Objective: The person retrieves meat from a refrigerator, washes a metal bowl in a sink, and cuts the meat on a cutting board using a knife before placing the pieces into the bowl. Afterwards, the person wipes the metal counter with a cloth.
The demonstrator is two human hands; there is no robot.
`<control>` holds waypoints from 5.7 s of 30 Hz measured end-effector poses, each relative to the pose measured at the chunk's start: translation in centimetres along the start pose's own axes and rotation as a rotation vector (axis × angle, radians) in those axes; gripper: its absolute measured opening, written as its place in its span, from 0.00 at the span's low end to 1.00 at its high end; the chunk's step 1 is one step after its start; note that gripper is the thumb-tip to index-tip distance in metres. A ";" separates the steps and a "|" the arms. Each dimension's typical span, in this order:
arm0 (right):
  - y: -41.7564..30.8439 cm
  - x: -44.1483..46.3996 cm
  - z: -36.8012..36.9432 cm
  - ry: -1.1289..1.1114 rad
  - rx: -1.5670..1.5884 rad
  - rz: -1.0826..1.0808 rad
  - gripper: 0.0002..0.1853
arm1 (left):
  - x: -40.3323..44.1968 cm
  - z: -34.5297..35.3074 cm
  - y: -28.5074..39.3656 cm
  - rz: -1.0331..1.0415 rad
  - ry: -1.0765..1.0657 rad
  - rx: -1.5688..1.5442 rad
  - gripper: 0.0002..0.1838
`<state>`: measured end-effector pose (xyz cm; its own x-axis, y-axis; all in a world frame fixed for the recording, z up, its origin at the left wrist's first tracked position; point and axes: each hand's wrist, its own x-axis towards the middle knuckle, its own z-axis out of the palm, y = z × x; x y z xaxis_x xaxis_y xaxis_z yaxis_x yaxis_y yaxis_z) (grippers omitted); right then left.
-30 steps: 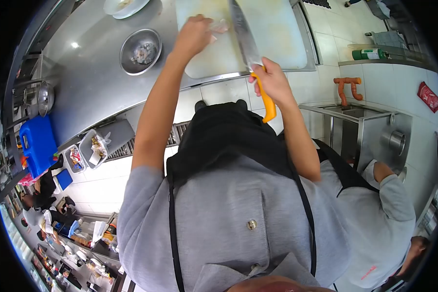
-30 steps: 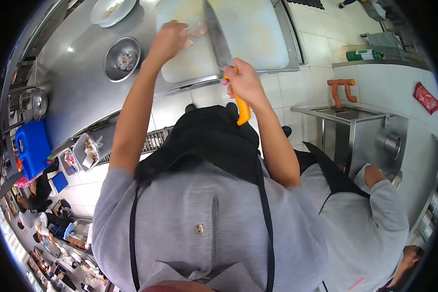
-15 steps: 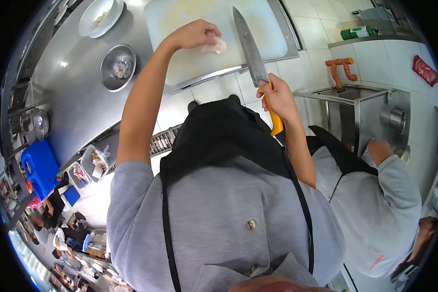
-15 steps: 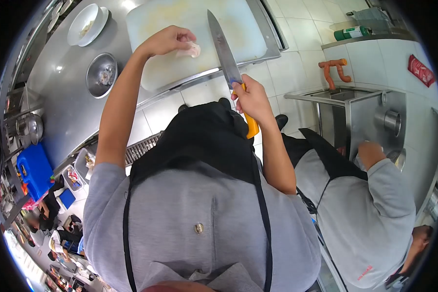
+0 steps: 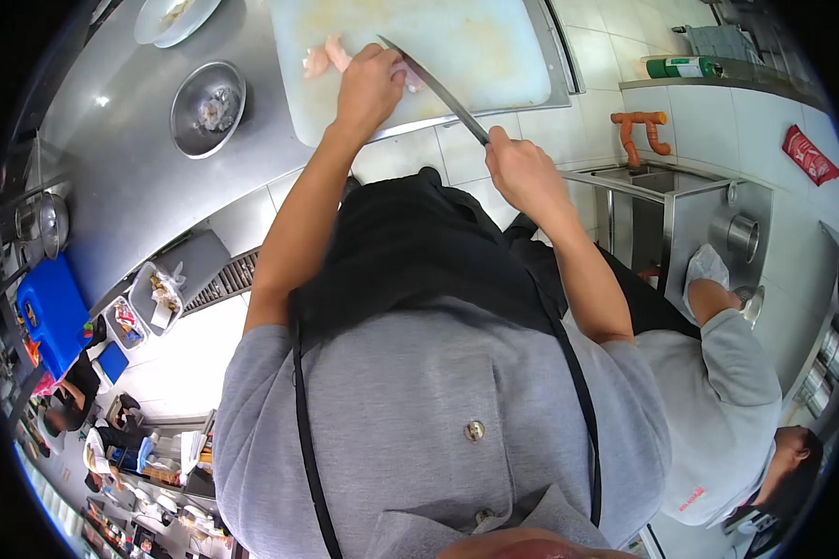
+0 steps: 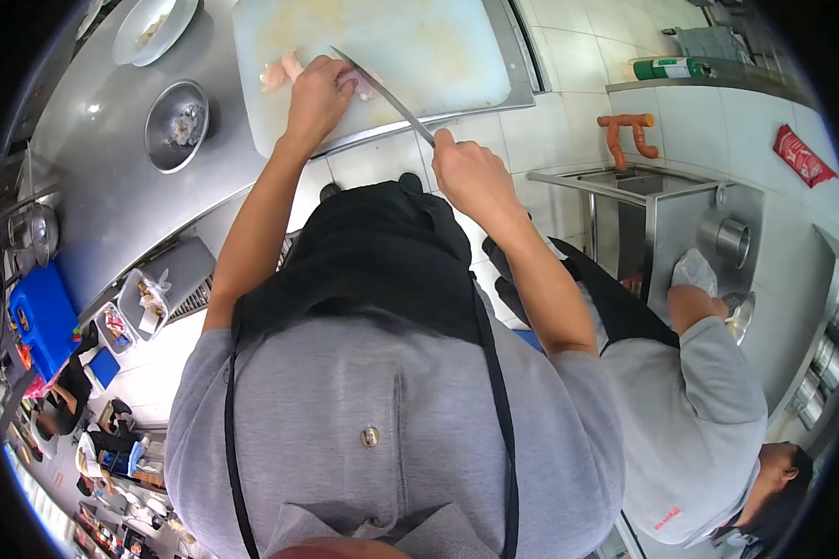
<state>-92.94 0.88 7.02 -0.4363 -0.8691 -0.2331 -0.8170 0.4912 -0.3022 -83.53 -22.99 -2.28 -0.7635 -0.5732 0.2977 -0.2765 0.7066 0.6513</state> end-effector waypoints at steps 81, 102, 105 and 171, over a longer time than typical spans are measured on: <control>1.7 -1.2 0.4 0.035 0.294 0.120 0.09 | 5.7 -4.3 0.3 0.041 0.106 0.057 0.08; 1.7 -9.4 0.2 0.135 0.172 0.420 0.09 | 12.5 0.5 0.0 0.407 -0.669 0.283 0.06; 2.1 -9.5 0.1 0.137 0.212 0.427 0.10 | 12.8 0.6 -0.7 0.452 -0.609 0.269 0.06; -4.8 -4.9 1.0 -0.108 0.145 0.253 0.10 | -0.2 -1.2 0.7 0.331 -0.145 0.173 0.07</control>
<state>-86.55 2.85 8.70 -0.5703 -0.7105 -0.4122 -0.6216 0.7014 -0.3489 -82.91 -22.91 -1.06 -0.8990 -0.2469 0.3618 -0.0865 0.9098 0.4060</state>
